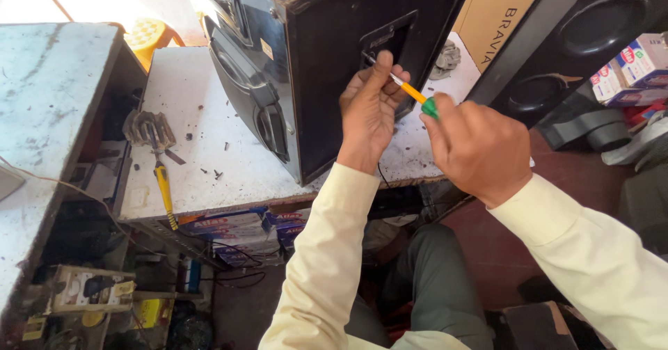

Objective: The person uses a screwdriver to tighten screws on the back panel of a black electronic device, likely a speaker or amplifier. They repeatedly pick up screws from the workbench and secure them into the device's rear ports.

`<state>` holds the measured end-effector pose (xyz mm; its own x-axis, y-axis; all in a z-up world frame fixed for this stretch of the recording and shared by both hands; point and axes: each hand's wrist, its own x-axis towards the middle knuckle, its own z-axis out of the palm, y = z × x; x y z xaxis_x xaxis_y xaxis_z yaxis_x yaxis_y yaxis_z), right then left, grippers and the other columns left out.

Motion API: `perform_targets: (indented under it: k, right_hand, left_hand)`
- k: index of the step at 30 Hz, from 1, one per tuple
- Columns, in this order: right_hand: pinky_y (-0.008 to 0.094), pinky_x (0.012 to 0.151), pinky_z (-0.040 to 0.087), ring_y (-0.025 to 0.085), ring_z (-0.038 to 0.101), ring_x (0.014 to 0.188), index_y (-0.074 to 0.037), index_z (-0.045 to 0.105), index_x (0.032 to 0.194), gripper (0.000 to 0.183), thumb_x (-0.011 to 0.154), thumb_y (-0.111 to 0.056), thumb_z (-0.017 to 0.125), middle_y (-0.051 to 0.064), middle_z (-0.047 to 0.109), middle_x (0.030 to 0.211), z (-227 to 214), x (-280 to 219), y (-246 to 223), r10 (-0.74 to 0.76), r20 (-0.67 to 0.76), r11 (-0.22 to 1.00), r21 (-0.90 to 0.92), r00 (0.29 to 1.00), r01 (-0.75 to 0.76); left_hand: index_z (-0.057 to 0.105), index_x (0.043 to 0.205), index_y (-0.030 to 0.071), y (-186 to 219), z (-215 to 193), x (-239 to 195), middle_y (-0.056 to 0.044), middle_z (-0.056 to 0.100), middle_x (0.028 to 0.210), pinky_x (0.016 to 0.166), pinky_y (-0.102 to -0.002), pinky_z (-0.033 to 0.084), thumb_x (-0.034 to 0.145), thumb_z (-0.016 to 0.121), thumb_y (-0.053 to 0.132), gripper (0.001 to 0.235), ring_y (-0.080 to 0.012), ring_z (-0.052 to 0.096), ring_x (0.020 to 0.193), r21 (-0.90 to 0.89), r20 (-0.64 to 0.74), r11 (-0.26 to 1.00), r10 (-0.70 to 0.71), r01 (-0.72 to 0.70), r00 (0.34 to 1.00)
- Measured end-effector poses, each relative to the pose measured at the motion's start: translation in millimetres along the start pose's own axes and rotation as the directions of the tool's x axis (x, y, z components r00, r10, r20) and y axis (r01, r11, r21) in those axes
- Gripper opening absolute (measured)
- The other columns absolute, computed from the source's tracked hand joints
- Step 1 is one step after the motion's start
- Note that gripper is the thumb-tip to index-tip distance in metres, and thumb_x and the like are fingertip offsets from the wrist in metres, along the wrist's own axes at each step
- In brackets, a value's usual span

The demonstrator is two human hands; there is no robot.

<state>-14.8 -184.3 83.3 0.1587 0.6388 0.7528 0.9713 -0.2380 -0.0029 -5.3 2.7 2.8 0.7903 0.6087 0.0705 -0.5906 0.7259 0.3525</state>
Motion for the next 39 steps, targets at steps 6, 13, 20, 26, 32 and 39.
perform_targets:
  k: [6, 13, 20, 26, 32, 39]
  right_hand:
    - [0.025, 0.035, 0.031, 0.011, 0.043, 0.041, 0.001, 0.072, 0.111, 0.048, 0.101, -0.046, 0.065, 0.008, 0.062, 0.069, -8, 38, -1, 0.481, 0.753, 0.166, 0.424, 0.449, -0.890]
    - [0.029, 0.046, 0.036, 0.016, 0.050, 0.051, -0.001, 0.067, 0.109, 0.044, 0.102, -0.044, 0.060, 0.008, 0.059, 0.077, 3, 10, -8, 0.468, 0.287, 0.832, 0.176, 0.836, -0.527]
    - [0.029, 0.039, 0.035, 0.008, 0.045, 0.041, -0.002, 0.072, 0.096, 0.041, 0.100, -0.040, 0.058, 0.002, 0.058, 0.061, 12, 18, 13, 0.566, 0.617, 0.423, 0.352, 0.547, -0.835]
    - [0.032, 0.048, 0.041, 0.016, 0.054, 0.053, -0.008, 0.070, 0.104, 0.032, 0.110, -0.038, 0.061, 0.003, 0.059, 0.069, 10, 1, 2, 0.295, 0.162, 0.951, 0.050, 0.942, -0.306]
    - [0.027, 0.037, 0.034, 0.011, 0.047, 0.044, 0.000, 0.071, 0.112, 0.046, 0.105, -0.045, 0.065, 0.006, 0.061, 0.069, 11, 17, 10, 0.541, 0.590, 0.369, 0.474, 0.600, -0.799]
    - [0.030, 0.050, 0.039, 0.016, 0.054, 0.055, -0.001, 0.064, 0.110, 0.046, 0.105, -0.046, 0.061, 0.009, 0.060, 0.081, 5, 15, -5, 0.368, 0.094, 0.904, 0.196, 0.925, -0.380]
  left_hand:
    - [0.064, 0.115, -0.001, 8, -7, -5, -0.014, 0.072, 0.108, 0.093, -0.039, 0.060, 0.091, 0.072, 0.012, 0.028, -0.0249, 0.072, 0.102, -0.048, 0.176, 0.997, -0.057, 0.066, 0.983]
    - [0.063, 0.115, -0.005, 1, -4, -2, -0.017, 0.069, 0.105, 0.087, -0.038, 0.056, 0.100, 0.077, 0.009, 0.025, -0.0279, 0.069, 0.098, 0.035, 0.005, 0.999, 0.015, -0.015, 1.000]
    - [0.068, 0.111, -0.002, 15, 1, -7, -0.016, 0.075, 0.104, 0.088, -0.038, 0.062, 0.085, 0.077, 0.017, 0.034, -0.0259, 0.075, 0.099, 0.011, 0.154, 0.999, -0.039, 0.037, 0.987]
    - [0.063, 0.115, -0.006, 10, 3, -4, -0.020, 0.070, 0.109, 0.088, -0.039, 0.058, 0.098, 0.078, 0.010, 0.028, -0.0319, 0.070, 0.102, 0.128, -0.067, 0.991, 0.037, -0.028, 0.997]
    - [0.065, 0.118, -0.001, 14, -7, -6, -0.013, 0.074, 0.109, 0.093, -0.036, 0.062, 0.087, 0.074, 0.013, 0.035, -0.0234, 0.074, 0.102, -0.011, 0.172, 0.999, -0.041, 0.044, 0.984]
    - [0.064, 0.121, -0.006, 10, 0, -1, -0.015, 0.070, 0.106, 0.083, -0.034, 0.055, 0.095, 0.080, 0.010, 0.035, -0.0251, 0.070, 0.098, 0.058, 0.012, 0.998, 0.023, -0.024, 1.000]
